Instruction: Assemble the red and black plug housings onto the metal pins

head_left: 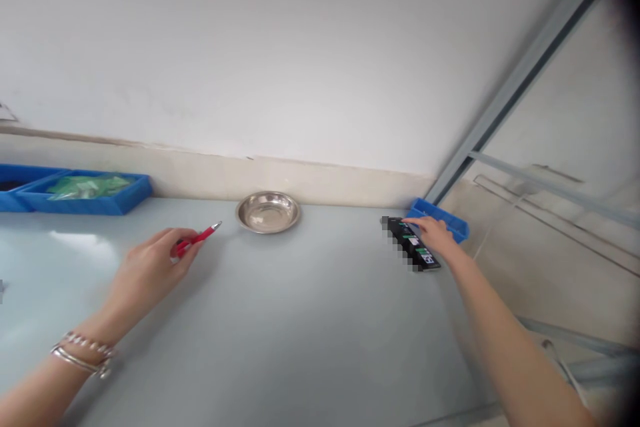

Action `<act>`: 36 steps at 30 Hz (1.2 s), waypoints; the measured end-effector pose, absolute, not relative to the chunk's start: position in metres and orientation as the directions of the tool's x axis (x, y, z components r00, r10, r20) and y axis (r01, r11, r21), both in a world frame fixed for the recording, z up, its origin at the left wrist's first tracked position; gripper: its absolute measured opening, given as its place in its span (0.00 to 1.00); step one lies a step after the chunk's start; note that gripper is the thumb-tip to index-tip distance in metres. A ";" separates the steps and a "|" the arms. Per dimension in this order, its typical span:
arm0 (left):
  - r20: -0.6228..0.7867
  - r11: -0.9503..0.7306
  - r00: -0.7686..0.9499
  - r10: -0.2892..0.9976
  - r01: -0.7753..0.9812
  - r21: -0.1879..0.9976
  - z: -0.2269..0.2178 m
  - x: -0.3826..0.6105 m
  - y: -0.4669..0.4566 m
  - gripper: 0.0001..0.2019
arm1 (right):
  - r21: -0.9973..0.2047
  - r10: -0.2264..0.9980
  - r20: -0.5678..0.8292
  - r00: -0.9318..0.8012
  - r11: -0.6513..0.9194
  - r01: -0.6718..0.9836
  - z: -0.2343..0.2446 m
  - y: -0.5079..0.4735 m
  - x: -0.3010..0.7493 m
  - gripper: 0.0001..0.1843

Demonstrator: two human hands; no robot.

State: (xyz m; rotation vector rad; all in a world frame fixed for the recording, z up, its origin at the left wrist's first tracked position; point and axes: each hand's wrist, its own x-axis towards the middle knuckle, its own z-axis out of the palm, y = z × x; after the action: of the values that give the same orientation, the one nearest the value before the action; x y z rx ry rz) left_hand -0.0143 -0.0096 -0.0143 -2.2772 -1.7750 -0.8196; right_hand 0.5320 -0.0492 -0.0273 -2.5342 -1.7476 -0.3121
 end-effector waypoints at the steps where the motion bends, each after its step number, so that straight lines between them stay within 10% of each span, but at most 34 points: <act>1: 0.496 -0.298 0.158 0.854 0.930 0.217 -0.014 -0.014 -0.010 0.14 | 0.077 0.921 0.161 0.354 -0.369 0.926 -0.027 -0.046 0.529 0.29; 36: 0.457 -0.298 0.170 0.873 0.928 0.223 -0.004 -0.007 -0.016 0.14 | -0.014 0.898 0.051 0.436 -0.436 0.900 -0.032 -0.039 0.484 0.25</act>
State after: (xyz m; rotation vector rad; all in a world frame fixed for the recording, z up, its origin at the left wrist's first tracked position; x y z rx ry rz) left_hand -0.0068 -0.0162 -0.0043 -2.3188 -1.7933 -0.7838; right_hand 0.4837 -0.0388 -0.0316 -2.6293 -1.6464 -0.0548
